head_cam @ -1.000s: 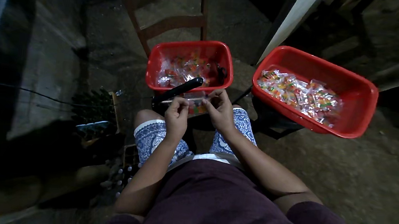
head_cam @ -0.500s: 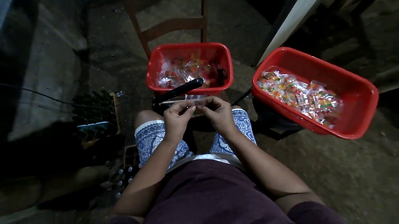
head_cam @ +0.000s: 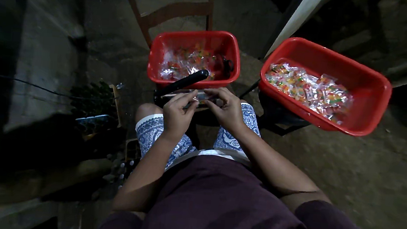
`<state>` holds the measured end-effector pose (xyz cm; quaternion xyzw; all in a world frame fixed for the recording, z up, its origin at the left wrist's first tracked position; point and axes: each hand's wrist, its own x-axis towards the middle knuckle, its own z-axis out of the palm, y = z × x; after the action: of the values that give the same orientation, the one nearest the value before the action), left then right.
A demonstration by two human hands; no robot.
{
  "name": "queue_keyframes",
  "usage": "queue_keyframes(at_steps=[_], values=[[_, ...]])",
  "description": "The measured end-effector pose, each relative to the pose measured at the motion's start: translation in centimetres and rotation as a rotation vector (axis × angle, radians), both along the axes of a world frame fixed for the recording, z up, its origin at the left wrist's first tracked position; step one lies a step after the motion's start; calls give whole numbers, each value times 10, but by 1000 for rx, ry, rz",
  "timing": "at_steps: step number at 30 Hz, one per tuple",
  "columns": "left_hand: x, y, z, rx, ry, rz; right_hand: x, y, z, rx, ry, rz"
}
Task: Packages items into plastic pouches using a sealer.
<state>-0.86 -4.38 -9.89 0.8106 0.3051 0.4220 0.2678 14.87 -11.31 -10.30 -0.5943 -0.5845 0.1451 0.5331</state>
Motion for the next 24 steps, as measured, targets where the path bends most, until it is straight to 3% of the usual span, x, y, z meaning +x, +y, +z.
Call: queue_keyframes(at_steps=[9,16,20,24], values=[[-5,0,6,12,104,-2,0,2,-4,59,-154,-22],[-2,6,-1,-95,146,5,4,2,-4,-99,-208,-10],[-2,9,-2,-208,169,-11,8,3,-8,-177,-92,26],[-2,16,-9,-431,78,-65,16,6,-16,-278,171,60]])
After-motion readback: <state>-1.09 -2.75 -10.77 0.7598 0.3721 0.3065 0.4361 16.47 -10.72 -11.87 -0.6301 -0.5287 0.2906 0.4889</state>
